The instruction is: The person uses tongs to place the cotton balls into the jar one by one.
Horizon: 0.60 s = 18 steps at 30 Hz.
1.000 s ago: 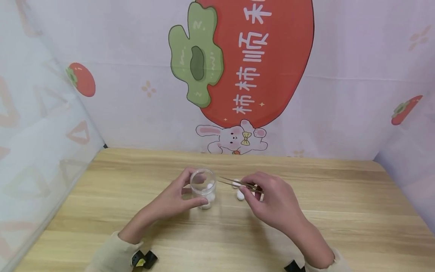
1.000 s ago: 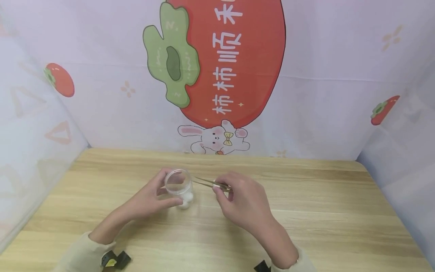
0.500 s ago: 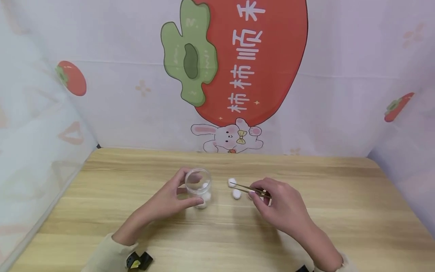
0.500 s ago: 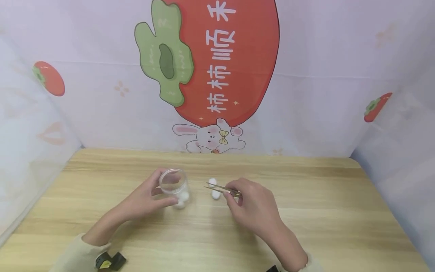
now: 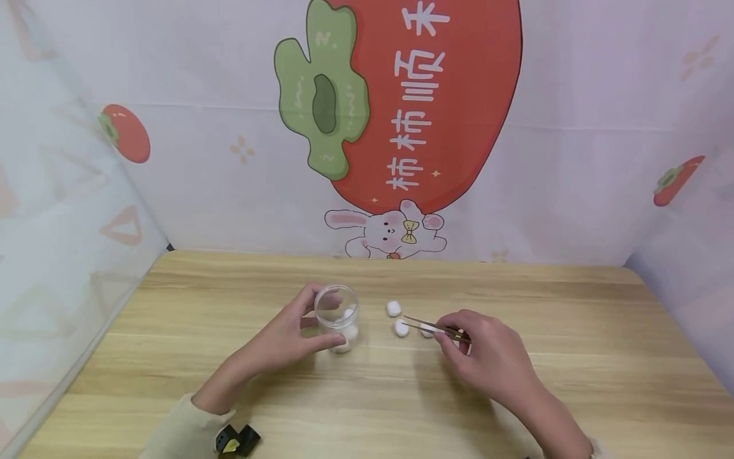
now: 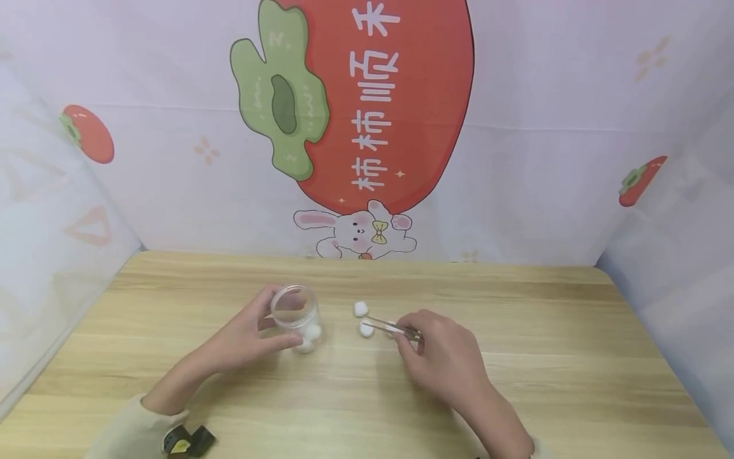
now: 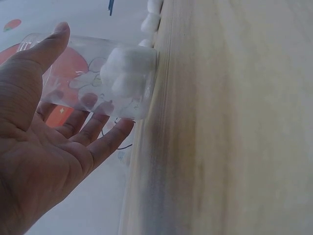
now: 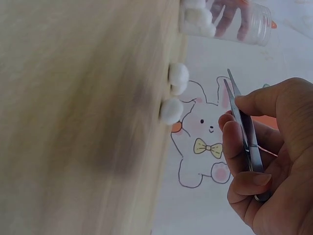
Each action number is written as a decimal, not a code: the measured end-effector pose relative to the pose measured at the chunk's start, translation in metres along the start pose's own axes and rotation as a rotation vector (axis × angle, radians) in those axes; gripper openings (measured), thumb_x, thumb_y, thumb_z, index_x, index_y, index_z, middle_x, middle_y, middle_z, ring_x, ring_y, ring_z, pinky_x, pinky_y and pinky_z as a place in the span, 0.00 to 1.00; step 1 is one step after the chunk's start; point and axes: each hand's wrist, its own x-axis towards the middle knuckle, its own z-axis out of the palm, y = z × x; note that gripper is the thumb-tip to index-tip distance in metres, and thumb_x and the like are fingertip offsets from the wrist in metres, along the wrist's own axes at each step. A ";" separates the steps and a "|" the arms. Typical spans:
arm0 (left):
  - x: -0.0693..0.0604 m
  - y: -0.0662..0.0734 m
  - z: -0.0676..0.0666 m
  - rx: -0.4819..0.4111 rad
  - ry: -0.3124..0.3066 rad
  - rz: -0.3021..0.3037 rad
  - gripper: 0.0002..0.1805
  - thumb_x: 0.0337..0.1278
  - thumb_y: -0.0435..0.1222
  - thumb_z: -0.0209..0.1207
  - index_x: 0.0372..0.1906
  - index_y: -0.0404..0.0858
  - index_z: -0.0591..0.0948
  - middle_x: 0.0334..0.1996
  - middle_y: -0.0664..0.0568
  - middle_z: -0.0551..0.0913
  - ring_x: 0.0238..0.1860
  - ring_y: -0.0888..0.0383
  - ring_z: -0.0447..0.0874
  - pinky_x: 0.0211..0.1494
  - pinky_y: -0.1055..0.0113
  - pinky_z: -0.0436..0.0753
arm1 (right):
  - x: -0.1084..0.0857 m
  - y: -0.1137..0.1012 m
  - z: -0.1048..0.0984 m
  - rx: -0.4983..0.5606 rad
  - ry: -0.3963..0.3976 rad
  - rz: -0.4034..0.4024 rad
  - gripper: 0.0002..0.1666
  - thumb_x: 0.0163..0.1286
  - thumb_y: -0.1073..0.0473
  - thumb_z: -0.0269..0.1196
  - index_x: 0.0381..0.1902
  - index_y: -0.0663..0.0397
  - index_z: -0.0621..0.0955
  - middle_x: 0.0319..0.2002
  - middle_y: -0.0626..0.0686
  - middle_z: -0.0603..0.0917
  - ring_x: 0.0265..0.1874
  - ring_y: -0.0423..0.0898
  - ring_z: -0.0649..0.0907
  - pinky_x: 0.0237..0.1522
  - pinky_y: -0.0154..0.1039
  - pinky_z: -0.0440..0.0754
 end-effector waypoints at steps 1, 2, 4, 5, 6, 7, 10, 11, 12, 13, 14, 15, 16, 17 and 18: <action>0.000 0.000 0.000 0.000 0.000 0.000 0.36 0.57 0.47 0.78 0.66 0.51 0.70 0.67 0.53 0.79 0.72 0.53 0.78 0.73 0.53 0.83 | -0.001 0.001 0.000 -0.006 -0.001 0.000 0.07 0.65 0.58 0.74 0.38 0.37 0.90 0.26 0.33 0.80 0.23 0.29 0.72 0.24 0.28 0.69; 0.000 0.000 0.000 0.000 -0.002 -0.001 0.36 0.57 0.47 0.78 0.66 0.51 0.70 0.67 0.53 0.79 0.72 0.53 0.78 0.74 0.53 0.83 | -0.002 0.003 0.000 -0.011 -0.003 0.001 0.07 0.65 0.58 0.74 0.38 0.37 0.90 0.26 0.33 0.80 0.23 0.28 0.72 0.24 0.28 0.69; 0.001 0.000 0.000 0.002 -0.003 -0.002 0.36 0.57 0.47 0.78 0.65 0.51 0.70 0.67 0.53 0.79 0.72 0.53 0.78 0.74 0.53 0.83 | -0.004 0.006 -0.001 -0.022 0.001 0.006 0.07 0.65 0.58 0.74 0.38 0.38 0.90 0.26 0.33 0.80 0.23 0.28 0.72 0.24 0.28 0.69; 0.001 0.000 0.000 0.001 -0.002 -0.008 0.36 0.56 0.47 0.78 0.65 0.52 0.70 0.67 0.54 0.79 0.72 0.54 0.78 0.74 0.53 0.83 | -0.005 0.008 -0.002 -0.028 0.003 0.011 0.07 0.65 0.58 0.74 0.38 0.38 0.90 0.26 0.33 0.80 0.23 0.28 0.72 0.24 0.28 0.69; 0.001 0.000 0.000 0.001 -0.004 -0.008 0.36 0.57 0.47 0.78 0.65 0.52 0.70 0.67 0.53 0.79 0.72 0.53 0.78 0.74 0.53 0.83 | -0.006 0.009 -0.003 -0.035 0.006 0.016 0.07 0.65 0.58 0.74 0.39 0.38 0.90 0.26 0.33 0.81 0.23 0.28 0.72 0.24 0.28 0.69; 0.002 0.000 0.000 0.001 -0.005 -0.007 0.36 0.57 0.47 0.78 0.65 0.53 0.70 0.67 0.53 0.79 0.72 0.53 0.78 0.74 0.53 0.83 | -0.006 0.011 -0.004 -0.041 0.012 0.020 0.07 0.65 0.59 0.74 0.39 0.38 0.90 0.27 0.34 0.82 0.23 0.28 0.72 0.24 0.28 0.69; 0.002 0.000 -0.001 -0.001 -0.006 0.000 0.36 0.57 0.47 0.78 0.65 0.52 0.70 0.68 0.51 0.79 0.72 0.52 0.78 0.73 0.53 0.83 | -0.007 0.016 -0.007 -0.053 0.022 0.033 0.08 0.65 0.59 0.74 0.39 0.38 0.90 0.29 0.35 0.85 0.24 0.28 0.72 0.24 0.28 0.70; 0.002 0.000 -0.001 -0.002 -0.006 0.001 0.36 0.57 0.47 0.78 0.65 0.52 0.70 0.68 0.51 0.79 0.72 0.52 0.78 0.73 0.52 0.83 | -0.007 0.018 -0.008 -0.054 0.020 0.036 0.08 0.65 0.59 0.74 0.39 0.38 0.90 0.29 0.35 0.85 0.24 0.28 0.72 0.24 0.29 0.70; 0.002 0.000 -0.001 -0.002 -0.007 0.007 0.36 0.57 0.46 0.78 0.66 0.52 0.70 0.68 0.50 0.79 0.72 0.51 0.78 0.73 0.52 0.83 | -0.007 0.019 -0.009 -0.057 0.021 0.038 0.08 0.65 0.59 0.74 0.39 0.38 0.90 0.29 0.35 0.85 0.24 0.28 0.72 0.24 0.29 0.69; 0.001 0.000 -0.001 -0.004 -0.007 0.005 0.36 0.57 0.46 0.78 0.66 0.51 0.70 0.68 0.51 0.79 0.72 0.51 0.78 0.73 0.51 0.83 | -0.007 0.019 -0.009 -0.060 0.018 0.040 0.07 0.65 0.59 0.74 0.40 0.38 0.90 0.29 0.35 0.84 0.24 0.28 0.72 0.24 0.29 0.69; 0.001 0.000 -0.001 -0.003 -0.008 0.009 0.36 0.57 0.46 0.77 0.66 0.51 0.70 0.68 0.50 0.79 0.72 0.50 0.78 0.74 0.50 0.83 | -0.007 0.020 -0.010 -0.065 0.015 0.042 0.07 0.66 0.58 0.74 0.40 0.38 0.90 0.28 0.35 0.84 0.24 0.28 0.72 0.23 0.29 0.69; 0.001 0.000 -0.001 -0.005 -0.008 0.007 0.36 0.57 0.46 0.77 0.66 0.51 0.70 0.68 0.50 0.79 0.72 0.50 0.78 0.74 0.50 0.83 | -0.007 0.020 -0.010 -0.069 0.010 0.044 0.07 0.66 0.58 0.73 0.40 0.38 0.90 0.27 0.35 0.83 0.24 0.28 0.72 0.23 0.29 0.69; 0.001 0.000 0.000 -0.004 -0.009 0.011 0.36 0.57 0.46 0.77 0.66 0.50 0.70 0.68 0.50 0.79 0.72 0.49 0.78 0.74 0.49 0.83 | -0.008 0.021 -0.011 -0.074 0.007 0.045 0.07 0.66 0.58 0.74 0.40 0.38 0.90 0.27 0.35 0.82 0.24 0.28 0.72 0.23 0.29 0.68; 0.001 0.000 0.000 -0.003 -0.011 0.014 0.36 0.57 0.46 0.77 0.66 0.50 0.70 0.68 0.49 0.79 0.72 0.49 0.77 0.74 0.49 0.82 | -0.008 0.022 -0.011 -0.079 0.005 0.045 0.07 0.66 0.57 0.74 0.40 0.38 0.90 0.26 0.35 0.81 0.23 0.28 0.72 0.23 0.29 0.68; 0.001 0.000 0.000 -0.003 -0.012 0.016 0.36 0.58 0.46 0.77 0.66 0.49 0.70 0.68 0.49 0.79 0.72 0.49 0.77 0.74 0.48 0.82 | -0.008 0.022 -0.011 -0.086 0.003 0.048 0.07 0.66 0.57 0.74 0.40 0.38 0.90 0.25 0.35 0.81 0.23 0.29 0.71 0.23 0.29 0.68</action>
